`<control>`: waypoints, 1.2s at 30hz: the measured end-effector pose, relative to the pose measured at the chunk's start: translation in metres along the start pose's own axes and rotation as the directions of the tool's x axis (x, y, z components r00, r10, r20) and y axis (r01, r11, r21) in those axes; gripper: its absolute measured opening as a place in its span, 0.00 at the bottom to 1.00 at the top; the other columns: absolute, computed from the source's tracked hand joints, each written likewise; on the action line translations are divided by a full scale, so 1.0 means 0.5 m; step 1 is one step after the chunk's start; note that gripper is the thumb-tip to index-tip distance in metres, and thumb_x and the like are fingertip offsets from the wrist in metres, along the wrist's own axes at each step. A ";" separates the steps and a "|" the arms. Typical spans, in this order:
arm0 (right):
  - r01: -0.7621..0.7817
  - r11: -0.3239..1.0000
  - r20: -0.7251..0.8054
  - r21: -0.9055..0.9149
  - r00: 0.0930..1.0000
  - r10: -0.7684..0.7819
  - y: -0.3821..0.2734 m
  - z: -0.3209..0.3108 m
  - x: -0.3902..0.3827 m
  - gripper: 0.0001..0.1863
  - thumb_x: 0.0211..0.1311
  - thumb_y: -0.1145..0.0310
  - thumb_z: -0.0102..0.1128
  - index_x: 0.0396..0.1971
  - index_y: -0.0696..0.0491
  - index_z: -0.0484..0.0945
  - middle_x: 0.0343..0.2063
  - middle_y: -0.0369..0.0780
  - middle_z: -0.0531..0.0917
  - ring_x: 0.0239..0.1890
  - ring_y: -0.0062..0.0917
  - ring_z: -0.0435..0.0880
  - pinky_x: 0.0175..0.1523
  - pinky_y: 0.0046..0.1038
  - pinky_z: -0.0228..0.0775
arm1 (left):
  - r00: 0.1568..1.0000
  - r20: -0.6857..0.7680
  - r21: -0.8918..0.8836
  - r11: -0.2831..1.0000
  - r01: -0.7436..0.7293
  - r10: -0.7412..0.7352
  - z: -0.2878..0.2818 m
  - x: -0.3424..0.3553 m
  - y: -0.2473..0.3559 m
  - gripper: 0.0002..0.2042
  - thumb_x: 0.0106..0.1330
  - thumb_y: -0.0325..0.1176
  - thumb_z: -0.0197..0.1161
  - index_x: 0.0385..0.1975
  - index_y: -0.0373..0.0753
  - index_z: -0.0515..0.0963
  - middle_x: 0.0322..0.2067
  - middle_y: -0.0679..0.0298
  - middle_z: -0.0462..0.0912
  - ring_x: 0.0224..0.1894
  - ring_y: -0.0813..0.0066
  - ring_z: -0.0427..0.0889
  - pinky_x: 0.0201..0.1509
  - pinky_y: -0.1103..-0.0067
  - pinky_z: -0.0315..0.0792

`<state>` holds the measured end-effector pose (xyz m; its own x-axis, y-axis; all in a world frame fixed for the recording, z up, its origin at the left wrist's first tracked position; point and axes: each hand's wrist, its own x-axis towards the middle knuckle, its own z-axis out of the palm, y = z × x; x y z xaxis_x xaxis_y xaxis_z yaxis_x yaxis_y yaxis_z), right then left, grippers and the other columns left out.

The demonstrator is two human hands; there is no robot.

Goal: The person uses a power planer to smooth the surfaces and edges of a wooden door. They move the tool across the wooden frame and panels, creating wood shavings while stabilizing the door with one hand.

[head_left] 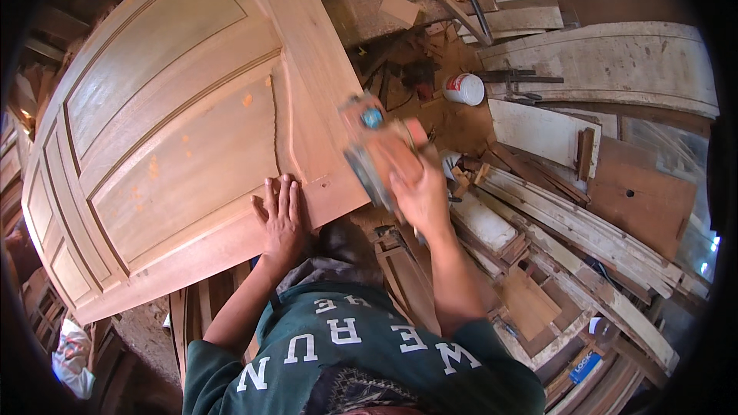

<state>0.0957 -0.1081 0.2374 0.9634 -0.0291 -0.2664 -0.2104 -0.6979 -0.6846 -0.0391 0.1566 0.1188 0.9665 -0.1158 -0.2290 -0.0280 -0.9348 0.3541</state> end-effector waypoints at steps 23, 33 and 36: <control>0.125 0.991 0.006 0.053 0.992 -0.125 -0.058 0.050 0.178 0.16 0.62 0.70 0.70 0.48 0.63 0.84 0.39 0.57 0.90 0.45 0.51 0.91 0.51 0.41 0.81 | 0.996 0.084 0.008 1.000 0.014 -0.015 -0.017 -0.001 0.006 0.42 0.63 0.26 0.59 0.80 0.27 0.55 0.83 0.45 0.53 0.86 0.34 0.41 0.82 0.34 0.29; 0.408 0.913 -0.211 0.005 0.893 -0.397 -0.172 0.050 0.414 0.13 0.59 0.71 0.70 0.42 0.62 0.86 0.34 0.50 0.92 0.38 0.40 0.93 0.47 0.38 0.82 | 0.980 0.199 -0.070 0.997 0.043 -0.028 -0.116 0.020 0.052 0.58 0.59 0.59 0.77 0.82 0.32 0.53 0.85 0.49 0.48 0.87 0.40 0.36 0.83 0.35 0.32; 0.292 0.944 -0.210 0.151 0.943 -0.258 -0.160 -0.031 0.362 0.15 0.61 0.71 0.72 0.45 0.62 0.86 0.36 0.47 0.92 0.40 0.35 0.92 0.49 0.36 0.81 | 0.987 0.126 -0.054 0.994 -0.092 0.098 -0.091 0.059 0.100 0.50 0.69 0.63 0.65 0.83 0.39 0.56 0.85 0.58 0.49 0.87 0.42 0.37 0.83 0.35 0.28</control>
<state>0.2898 -0.0688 0.2546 0.9977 0.0027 0.0682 0.0580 -0.5598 -0.8266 -0.0001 0.1219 0.1711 0.9192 -0.2481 -0.3059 -0.1025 -0.9006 0.4224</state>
